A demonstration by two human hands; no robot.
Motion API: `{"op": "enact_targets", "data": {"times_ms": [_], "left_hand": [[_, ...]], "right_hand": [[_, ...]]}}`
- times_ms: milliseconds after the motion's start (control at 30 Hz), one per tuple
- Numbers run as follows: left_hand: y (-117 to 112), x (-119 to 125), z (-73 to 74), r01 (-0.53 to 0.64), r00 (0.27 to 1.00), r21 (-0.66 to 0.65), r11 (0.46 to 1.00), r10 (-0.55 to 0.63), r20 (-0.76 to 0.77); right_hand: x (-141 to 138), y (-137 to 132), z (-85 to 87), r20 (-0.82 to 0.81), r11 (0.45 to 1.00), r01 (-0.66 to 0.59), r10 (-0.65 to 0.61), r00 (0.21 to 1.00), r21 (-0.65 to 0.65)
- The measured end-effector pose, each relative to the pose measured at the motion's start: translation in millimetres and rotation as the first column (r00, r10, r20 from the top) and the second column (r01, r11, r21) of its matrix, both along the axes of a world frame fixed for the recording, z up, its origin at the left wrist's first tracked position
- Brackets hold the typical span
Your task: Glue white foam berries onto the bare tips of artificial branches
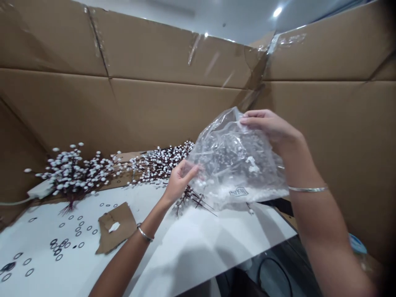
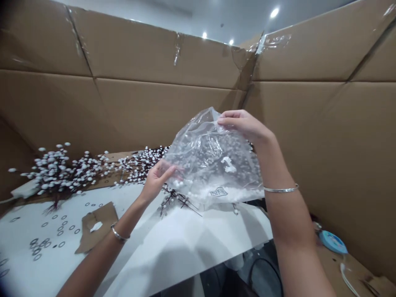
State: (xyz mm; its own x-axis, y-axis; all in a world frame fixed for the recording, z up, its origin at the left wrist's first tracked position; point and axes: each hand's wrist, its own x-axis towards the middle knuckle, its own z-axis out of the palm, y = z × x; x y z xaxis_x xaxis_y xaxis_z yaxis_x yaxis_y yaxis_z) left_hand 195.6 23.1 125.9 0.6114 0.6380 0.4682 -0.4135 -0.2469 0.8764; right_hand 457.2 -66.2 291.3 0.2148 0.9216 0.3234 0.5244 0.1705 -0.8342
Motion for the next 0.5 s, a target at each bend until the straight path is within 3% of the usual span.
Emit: {"op": "enact_targets", "data": {"times_ms": [200, 367, 433, 500], "left_hand": [[24, -56, 12.8, -0.315, 0.942, 0.115, 0.942, 0.325, -0.08], [42, -81, 23.7, -0.521, 0.827, 0.319, 0.791, 0.561, -0.039], [44, -84, 24.7, -0.548, 0.805, 0.356, 0.757, 0.593, -0.019], [44, -86, 22.3, -0.527, 0.813, 0.356, 0.772, 0.579, -0.051]], "right_hand": [[-18, 46, -47.7, -0.229, 0.994, -0.083, 0.097, 0.969, 0.068], [-29, 67, -75.4, -0.359, 0.99, -0.095, 0.127, 0.925, 0.105], [-33, 74, -82.8, -0.366, 0.99, -0.111, 0.136, 0.921, 0.087], [-36, 82, -89.5, -0.363, 0.99, -0.12, 0.138, 0.921, 0.071]]}}
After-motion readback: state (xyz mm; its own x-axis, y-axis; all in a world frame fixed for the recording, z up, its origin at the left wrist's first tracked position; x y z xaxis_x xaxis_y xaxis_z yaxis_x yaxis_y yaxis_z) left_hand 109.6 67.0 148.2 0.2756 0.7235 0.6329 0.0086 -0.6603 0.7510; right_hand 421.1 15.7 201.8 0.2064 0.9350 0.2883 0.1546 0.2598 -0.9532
